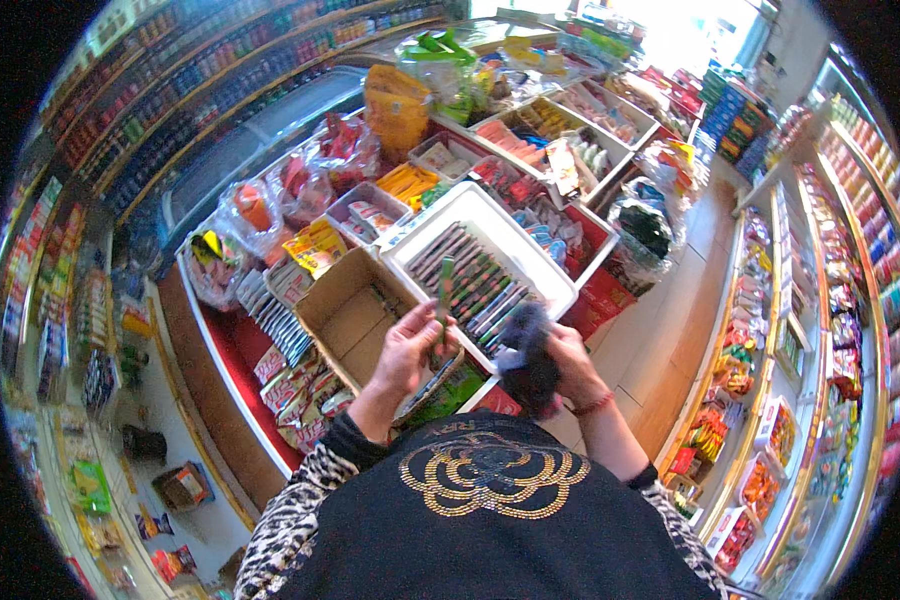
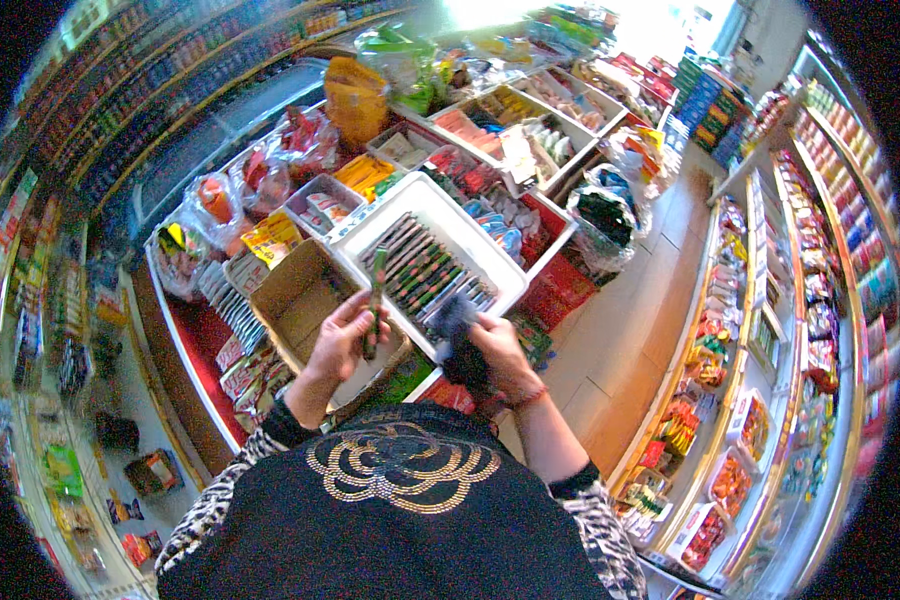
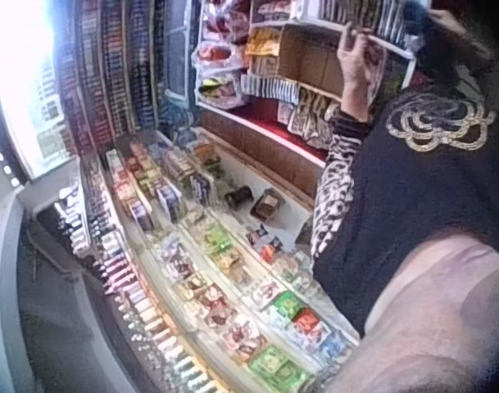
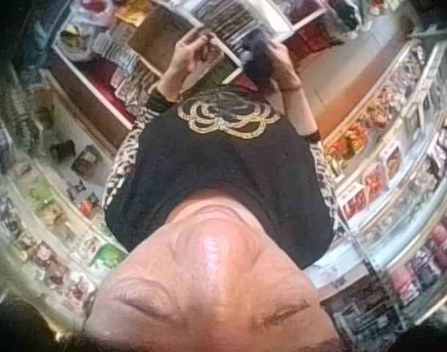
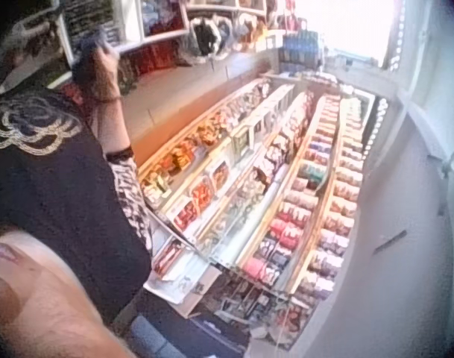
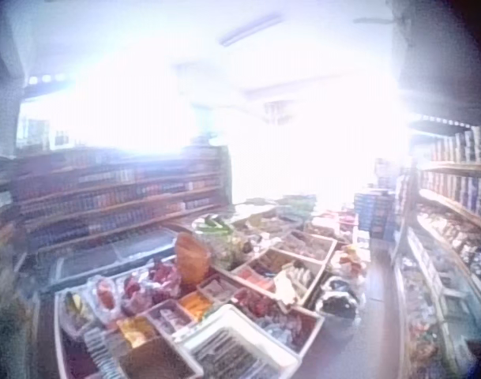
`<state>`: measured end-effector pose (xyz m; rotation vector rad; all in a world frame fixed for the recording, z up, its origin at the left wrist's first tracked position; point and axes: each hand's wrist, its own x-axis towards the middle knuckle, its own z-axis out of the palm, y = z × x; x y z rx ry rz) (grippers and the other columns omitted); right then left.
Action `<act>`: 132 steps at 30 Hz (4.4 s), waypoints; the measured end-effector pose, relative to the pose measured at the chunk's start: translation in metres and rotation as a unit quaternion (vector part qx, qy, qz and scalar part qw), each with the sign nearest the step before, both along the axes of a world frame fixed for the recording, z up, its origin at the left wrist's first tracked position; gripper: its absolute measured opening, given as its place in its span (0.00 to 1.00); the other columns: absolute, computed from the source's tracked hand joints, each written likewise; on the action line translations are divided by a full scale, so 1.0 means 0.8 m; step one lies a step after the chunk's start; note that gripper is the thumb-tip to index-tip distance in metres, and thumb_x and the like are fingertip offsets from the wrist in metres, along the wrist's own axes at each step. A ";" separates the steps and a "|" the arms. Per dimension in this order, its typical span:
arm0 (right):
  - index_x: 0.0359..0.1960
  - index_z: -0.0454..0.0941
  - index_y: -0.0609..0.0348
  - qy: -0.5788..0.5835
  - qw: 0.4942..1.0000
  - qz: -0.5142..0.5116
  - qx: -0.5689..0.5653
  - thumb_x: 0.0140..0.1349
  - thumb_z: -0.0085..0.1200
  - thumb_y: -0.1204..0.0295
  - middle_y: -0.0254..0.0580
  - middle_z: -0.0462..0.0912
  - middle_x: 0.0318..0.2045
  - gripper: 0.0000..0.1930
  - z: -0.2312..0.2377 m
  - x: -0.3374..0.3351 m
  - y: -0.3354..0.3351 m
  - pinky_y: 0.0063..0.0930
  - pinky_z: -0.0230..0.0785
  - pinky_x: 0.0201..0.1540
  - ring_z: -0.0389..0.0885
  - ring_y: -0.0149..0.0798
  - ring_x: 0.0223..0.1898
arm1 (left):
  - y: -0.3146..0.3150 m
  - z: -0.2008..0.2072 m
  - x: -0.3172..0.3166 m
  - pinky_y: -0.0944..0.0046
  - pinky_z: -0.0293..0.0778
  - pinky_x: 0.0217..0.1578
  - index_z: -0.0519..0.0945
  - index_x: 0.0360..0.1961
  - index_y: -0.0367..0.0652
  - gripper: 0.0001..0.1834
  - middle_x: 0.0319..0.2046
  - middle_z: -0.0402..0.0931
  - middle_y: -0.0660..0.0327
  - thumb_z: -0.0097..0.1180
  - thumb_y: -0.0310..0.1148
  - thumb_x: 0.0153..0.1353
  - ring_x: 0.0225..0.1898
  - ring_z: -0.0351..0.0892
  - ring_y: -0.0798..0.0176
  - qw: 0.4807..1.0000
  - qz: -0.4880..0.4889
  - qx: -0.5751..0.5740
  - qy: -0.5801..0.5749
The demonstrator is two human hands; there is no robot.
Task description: The person wipes individually packaged snack sticks with a cloth in a convenience store. They pick up each snack from a cardboard box, wipe it with a dark cloth, and place it back into the box. The person also moves a white tray of snacks to a shelf and returns to continue wiping the remaining items.
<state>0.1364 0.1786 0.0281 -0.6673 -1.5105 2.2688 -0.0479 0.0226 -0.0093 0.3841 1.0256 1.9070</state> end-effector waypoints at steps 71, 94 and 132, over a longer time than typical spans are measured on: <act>0.38 0.77 0.65 0.019 0.996 -0.037 -0.078 0.56 0.57 0.66 0.41 0.82 0.34 0.14 -0.044 0.105 0.023 0.26 0.74 0.38 0.80 0.32 0.32 | 0.009 -0.150 -0.107 0.62 0.74 0.34 0.83 0.33 0.46 0.13 0.26 0.82 0.57 0.56 0.44 0.56 0.32 0.82 0.59 0.777 0.095 -0.435 0.445; 0.40 0.77 0.67 -0.004 0.997 -0.031 -0.075 0.57 0.57 0.66 0.42 0.81 0.35 0.15 -0.023 0.104 0.007 0.29 0.74 0.42 0.80 0.35 0.36 | 0.036 -0.233 -0.149 0.59 0.75 0.18 0.66 0.41 0.44 0.20 0.24 0.73 0.56 0.59 0.21 0.49 0.21 0.76 0.57 0.925 0.237 -0.296 0.027; 0.42 0.75 0.60 0.096 0.976 -0.018 -0.193 0.61 0.51 0.57 0.40 0.80 0.29 0.18 0.008 0.015 -0.002 0.30 0.77 0.30 0.80 0.38 0.27 | 0.032 0.003 0.066 0.64 0.75 0.32 0.74 0.46 0.38 0.15 0.37 0.78 0.52 0.56 0.27 0.58 0.28 0.75 0.66 0.931 -0.330 0.072 -0.140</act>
